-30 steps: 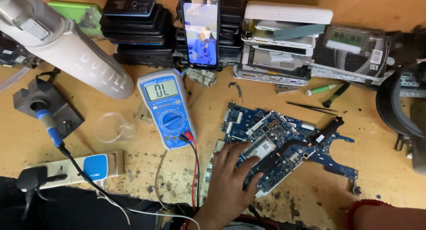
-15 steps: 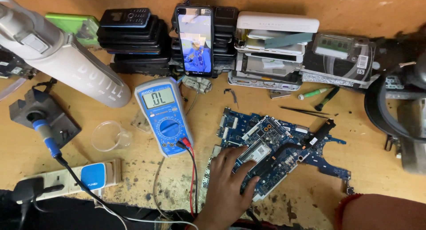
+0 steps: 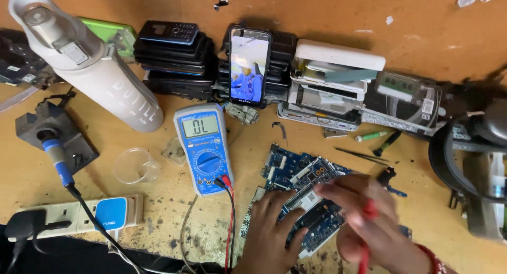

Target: Using a digital multimeter to test electrical circuits and components on a laptop motherboard.

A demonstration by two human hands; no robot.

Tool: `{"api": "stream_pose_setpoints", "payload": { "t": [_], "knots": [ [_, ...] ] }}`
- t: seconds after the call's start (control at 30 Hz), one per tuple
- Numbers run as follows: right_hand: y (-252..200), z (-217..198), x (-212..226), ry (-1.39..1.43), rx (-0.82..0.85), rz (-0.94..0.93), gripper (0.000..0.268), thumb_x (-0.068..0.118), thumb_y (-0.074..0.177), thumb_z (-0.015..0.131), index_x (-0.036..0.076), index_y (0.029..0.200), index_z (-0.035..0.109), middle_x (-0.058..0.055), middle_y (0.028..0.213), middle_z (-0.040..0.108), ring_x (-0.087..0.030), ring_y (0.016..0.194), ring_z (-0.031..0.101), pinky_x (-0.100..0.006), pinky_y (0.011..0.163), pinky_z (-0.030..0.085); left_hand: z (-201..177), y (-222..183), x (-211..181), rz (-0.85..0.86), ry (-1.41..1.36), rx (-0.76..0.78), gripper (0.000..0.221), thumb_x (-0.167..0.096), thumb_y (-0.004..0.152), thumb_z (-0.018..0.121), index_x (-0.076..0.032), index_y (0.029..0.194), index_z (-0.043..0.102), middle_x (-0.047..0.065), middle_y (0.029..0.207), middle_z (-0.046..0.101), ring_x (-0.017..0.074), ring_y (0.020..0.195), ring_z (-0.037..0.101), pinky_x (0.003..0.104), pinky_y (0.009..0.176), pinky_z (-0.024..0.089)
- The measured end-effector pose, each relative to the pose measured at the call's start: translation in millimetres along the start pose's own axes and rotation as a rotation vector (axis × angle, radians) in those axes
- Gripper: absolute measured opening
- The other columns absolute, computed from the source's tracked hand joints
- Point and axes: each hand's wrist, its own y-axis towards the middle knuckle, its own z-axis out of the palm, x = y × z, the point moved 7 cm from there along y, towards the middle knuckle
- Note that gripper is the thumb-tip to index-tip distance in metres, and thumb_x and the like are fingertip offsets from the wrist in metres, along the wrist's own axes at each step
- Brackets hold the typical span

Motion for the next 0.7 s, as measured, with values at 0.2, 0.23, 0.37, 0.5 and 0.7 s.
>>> {"api": "stream_pose_setpoints", "payload": {
  "t": [0.2,0.23,0.37,0.5,0.7],
  "knots": [
    [-18.6,47.8,-25.6,0.17,0.351,0.133,0.065,0.056,0.106,0.027,0.008,0.137,0.058,-0.01,0.101,0.071,-0.025,0.087,0.074,-0.039,0.069,0.06,3.4,2.0,2.4,0.088,0.071,-0.126,0.041,-0.043,0.111,0.037,-0.012,0.105,0.064,0.016,0.128,0.061,0.0367,0.112,0.057,0.048,0.081,0.043],
    [-27.7,56.0,-28.5,0.131,0.458,0.151,0.064,0.053,0.105,0.03,0.007,0.134,0.064,-0.012,0.108,0.068,-0.029,0.095,0.072,-0.042,0.071,0.059,5.7,0.8,3.8,0.1,0.085,-0.128,0.047,-0.046,0.113,0.034,-0.012,0.104,0.065,0.017,0.128,0.062,0.0374,0.112,0.058,0.048,0.082,0.044],
    [-32.4,59.8,-32.0,0.119,0.418,0.102,0.037,0.029,0.105,0.047,0.003,0.119,0.069,-0.013,0.103,0.072,-0.026,0.086,0.074,-0.037,0.068,0.065,9.3,-0.4,7.9,0.065,0.083,-0.098,0.048,-0.048,0.112,0.034,-0.014,0.109,0.067,0.015,0.13,0.061,0.0358,0.113,0.057,0.048,0.081,0.046],
    [-27.7,55.0,-47.2,0.244,0.332,0.316,0.021,0.013,0.09,0.071,0.006,0.11,0.069,-0.012,0.097,0.075,-0.023,0.083,0.077,-0.033,0.072,0.062,20.0,-4.5,16.8,-0.006,0.06,-0.006,0.033,-0.042,0.108,0.046,-0.015,0.109,0.064,0.014,0.135,0.058,0.0372,0.119,0.055,0.051,0.082,0.044],
    [-28.7,56.3,-54.4,0.245,0.247,0.417,0.018,0.011,0.085,0.078,0.005,0.101,0.072,-0.012,0.095,0.076,-0.023,0.085,0.077,-0.032,0.077,0.062,16.8,-3.6,17.0,-0.015,0.029,-0.003,0.029,-0.038,0.106,0.047,-0.014,0.109,0.063,0.015,0.137,0.058,0.0384,0.118,0.055,0.053,0.082,0.044]
  ]
}}
